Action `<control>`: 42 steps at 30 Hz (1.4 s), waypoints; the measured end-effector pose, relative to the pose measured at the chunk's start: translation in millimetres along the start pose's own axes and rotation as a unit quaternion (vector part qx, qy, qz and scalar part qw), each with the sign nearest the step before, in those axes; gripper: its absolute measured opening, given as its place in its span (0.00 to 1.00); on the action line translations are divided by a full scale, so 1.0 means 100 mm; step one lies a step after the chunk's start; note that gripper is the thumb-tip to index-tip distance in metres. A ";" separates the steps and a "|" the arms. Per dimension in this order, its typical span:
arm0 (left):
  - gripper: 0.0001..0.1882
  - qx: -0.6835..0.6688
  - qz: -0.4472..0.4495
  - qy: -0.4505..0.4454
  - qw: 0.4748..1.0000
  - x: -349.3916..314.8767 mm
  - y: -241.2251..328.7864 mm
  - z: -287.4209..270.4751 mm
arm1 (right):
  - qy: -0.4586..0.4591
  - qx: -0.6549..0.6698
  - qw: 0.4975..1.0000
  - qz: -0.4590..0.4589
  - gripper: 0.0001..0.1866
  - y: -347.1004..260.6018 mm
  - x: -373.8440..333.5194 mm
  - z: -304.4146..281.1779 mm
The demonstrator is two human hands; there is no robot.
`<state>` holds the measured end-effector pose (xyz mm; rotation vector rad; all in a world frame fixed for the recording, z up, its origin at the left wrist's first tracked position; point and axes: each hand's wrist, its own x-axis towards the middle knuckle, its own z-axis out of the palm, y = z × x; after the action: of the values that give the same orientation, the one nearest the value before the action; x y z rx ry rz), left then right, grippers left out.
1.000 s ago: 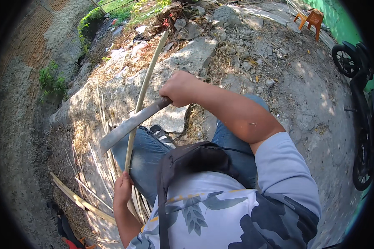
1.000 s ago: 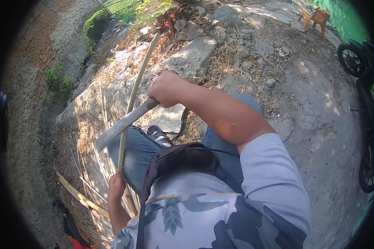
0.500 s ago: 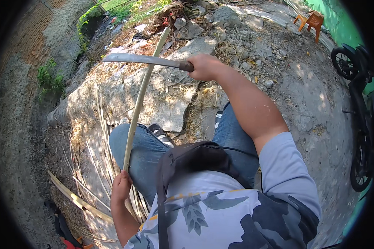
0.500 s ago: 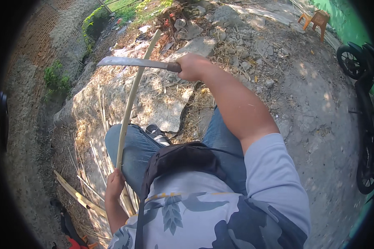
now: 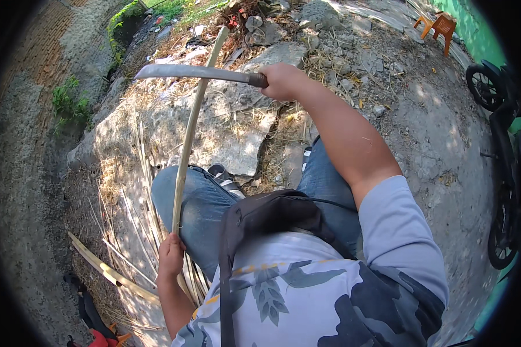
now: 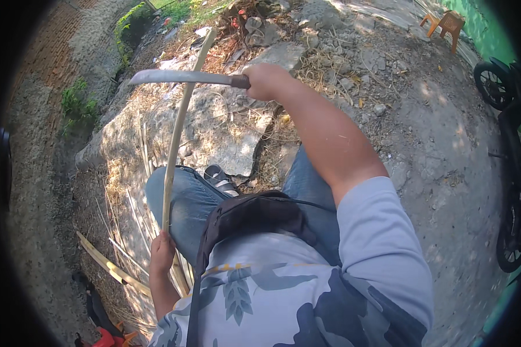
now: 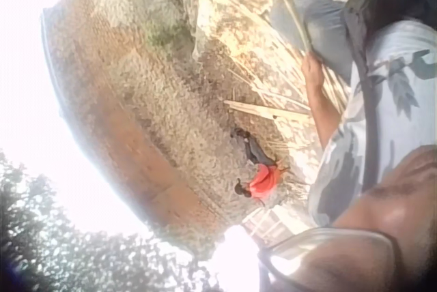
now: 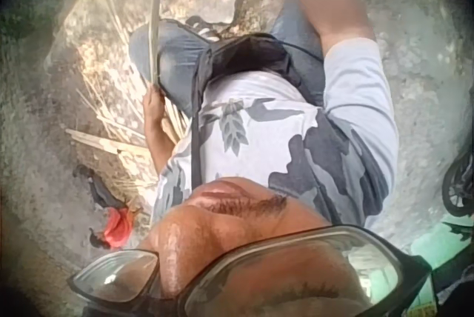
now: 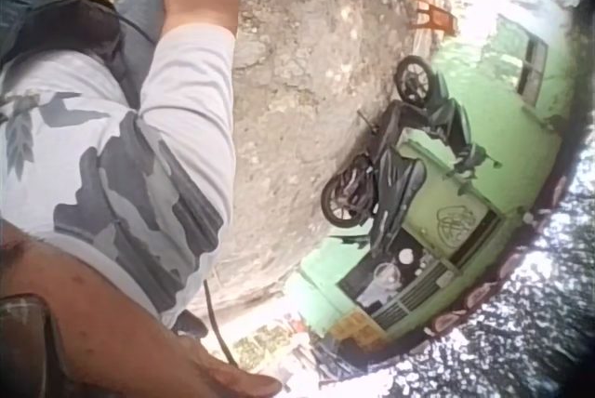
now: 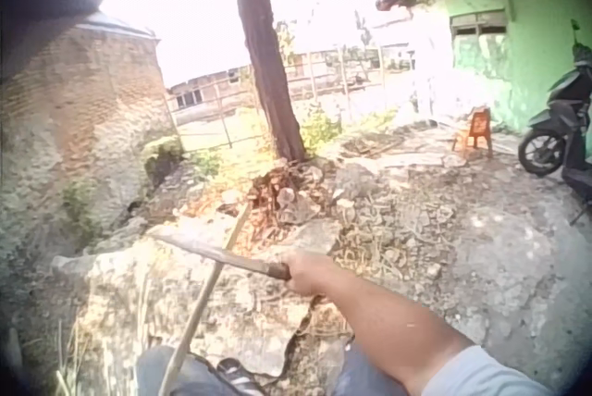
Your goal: The person uses a blade to shave the outer layer off a thin bamboo strip, moving the blade along the length of the strip several times while holding it with the other hand.
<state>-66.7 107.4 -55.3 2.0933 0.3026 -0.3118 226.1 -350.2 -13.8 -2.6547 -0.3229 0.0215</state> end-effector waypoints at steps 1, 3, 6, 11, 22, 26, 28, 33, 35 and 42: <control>0.33 0.015 0.010 -0.006 1.000 0.02 0.03 0.00 | 0.000 -0.003 1.000 0.000 0.12 0.17 0.02 0.01; 0.33 0.015 -0.006 -0.017 1.000 0.03 0.12 -0.04 | -0.001 0.006 0.998 0.057 0.13 0.29 0.00 0.00; 0.33 -0.004 -0.065 -0.036 0.997 0.01 0.25 -0.09 | -0.010 -0.040 0.998 0.052 0.14 0.13 -0.07 -0.09; 0.33 -0.046 -0.103 -0.042 0.993 -0.01 0.29 -0.07 | -0.043 -0.030 0.992 -0.119 0.11 -0.29 -0.18 0.08; 0.32 -0.053 -0.058 -0.019 0.997 -0.02 0.12 -0.02 | -0.065 -0.062 0.988 -0.128 0.09 -0.47 -0.14 0.14; 0.31 -0.024 -0.068 -0.018 0.997 0.00 0.20 0.00 | -0.086 -0.033 0.993 -0.071 0.11 -0.23 -0.11 0.22; 0.31 -0.043 -0.081 -0.028 0.995 0.00 0.22 -0.03 | -0.023 -0.071 0.994 -0.084 0.09 -0.31 -0.17 0.23; 0.32 -0.028 -0.086 -0.025 0.996 -0.01 0.21 -0.02 | -0.052 -0.088 0.980 -0.171 0.08 -0.58 -0.28 0.19; 0.33 -0.018 -0.086 -0.026 0.996 -0.03 0.20 -0.06 | -0.057 -0.133 0.961 -0.235 0.07 -0.78 -0.32 0.33; 0.33 -0.015 -0.035 0.010 0.999 -0.07 0.05 0.01 | -0.077 -0.136 0.973 -0.167 0.14 -0.85 -0.26 0.20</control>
<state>-71.9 103.1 -49.1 2.0612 0.3897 -0.3262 180.8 -273.8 5.9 -2.8359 -0.8772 0.0818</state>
